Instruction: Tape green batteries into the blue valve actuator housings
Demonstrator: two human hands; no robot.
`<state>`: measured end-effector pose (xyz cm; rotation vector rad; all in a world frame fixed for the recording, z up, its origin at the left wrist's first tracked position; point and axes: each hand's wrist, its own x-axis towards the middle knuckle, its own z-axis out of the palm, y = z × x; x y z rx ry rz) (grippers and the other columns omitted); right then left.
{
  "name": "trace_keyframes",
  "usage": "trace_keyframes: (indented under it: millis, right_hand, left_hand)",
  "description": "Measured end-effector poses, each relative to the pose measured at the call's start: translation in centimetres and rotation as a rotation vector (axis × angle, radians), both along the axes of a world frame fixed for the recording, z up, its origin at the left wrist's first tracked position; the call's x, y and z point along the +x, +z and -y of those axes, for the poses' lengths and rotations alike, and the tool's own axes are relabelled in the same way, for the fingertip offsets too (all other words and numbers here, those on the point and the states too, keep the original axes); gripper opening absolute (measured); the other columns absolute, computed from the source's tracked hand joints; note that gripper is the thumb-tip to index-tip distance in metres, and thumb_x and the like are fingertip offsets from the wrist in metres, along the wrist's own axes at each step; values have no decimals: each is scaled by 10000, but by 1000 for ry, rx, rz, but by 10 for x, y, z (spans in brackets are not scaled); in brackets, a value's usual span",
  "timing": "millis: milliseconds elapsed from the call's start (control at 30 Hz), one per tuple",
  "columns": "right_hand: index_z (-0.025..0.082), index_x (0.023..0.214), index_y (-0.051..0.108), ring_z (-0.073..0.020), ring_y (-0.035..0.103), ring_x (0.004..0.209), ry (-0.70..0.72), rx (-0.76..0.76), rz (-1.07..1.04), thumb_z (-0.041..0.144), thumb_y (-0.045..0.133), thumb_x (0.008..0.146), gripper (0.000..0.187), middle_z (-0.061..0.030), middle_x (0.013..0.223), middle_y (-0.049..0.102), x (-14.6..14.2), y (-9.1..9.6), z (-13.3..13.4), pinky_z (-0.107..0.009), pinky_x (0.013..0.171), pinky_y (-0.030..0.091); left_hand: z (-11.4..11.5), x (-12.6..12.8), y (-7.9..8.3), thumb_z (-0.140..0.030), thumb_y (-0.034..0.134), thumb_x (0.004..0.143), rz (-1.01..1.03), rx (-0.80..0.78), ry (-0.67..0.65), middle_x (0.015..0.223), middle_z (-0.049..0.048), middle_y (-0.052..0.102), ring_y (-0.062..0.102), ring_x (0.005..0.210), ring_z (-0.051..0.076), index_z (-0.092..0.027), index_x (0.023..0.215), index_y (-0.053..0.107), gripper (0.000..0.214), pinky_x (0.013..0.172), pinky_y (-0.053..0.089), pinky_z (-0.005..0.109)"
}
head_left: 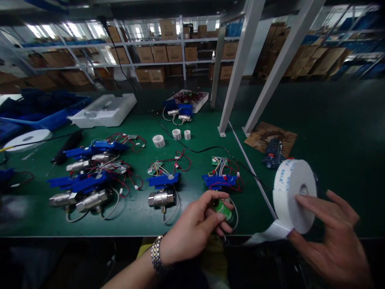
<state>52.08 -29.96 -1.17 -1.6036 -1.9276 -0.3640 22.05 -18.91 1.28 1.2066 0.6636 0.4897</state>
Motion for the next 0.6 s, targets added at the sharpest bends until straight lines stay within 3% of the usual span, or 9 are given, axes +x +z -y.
trace_keyframes:
  millis: [200, 433, 600]
  right_hand:
    - [399, 1606, 470, -320, 648, 1038, 116, 79, 327, 284, 665, 1041, 609, -95, 1359, 608, -18, 8, 6, -613, 1233, 271]
    - [458, 1524, 532, -335, 654, 1142, 87, 10, 354, 162, 591, 1048, 563, -55, 1534, 515, -40, 15, 10, -652, 1232, 218]
    - [432, 1587, 487, -374, 645, 1175, 88, -4, 381, 182, 561, 1084, 567, -86, 1571, 481, -45, 19, 11, -671, 1214, 232]
  left_hand:
    - [-5, 5, 10, -285, 928, 790, -164, 186, 133, 743, -13, 725, 602, 651, 124, -213, 1105, 801, 348, 628, 470, 214]
    - [-5, 8, 6, -388, 1012, 667, -174, 297, 204, 735, -16, 725, 628, 654, 131, -178, 931, 773, 414, 595, 470, 198]
    - [-4, 9, 9, -390, 990, 707, -213, 302, 200, 751, -14, 747, 632, 628, 130, -184, 966, 784, 389, 575, 463, 201]
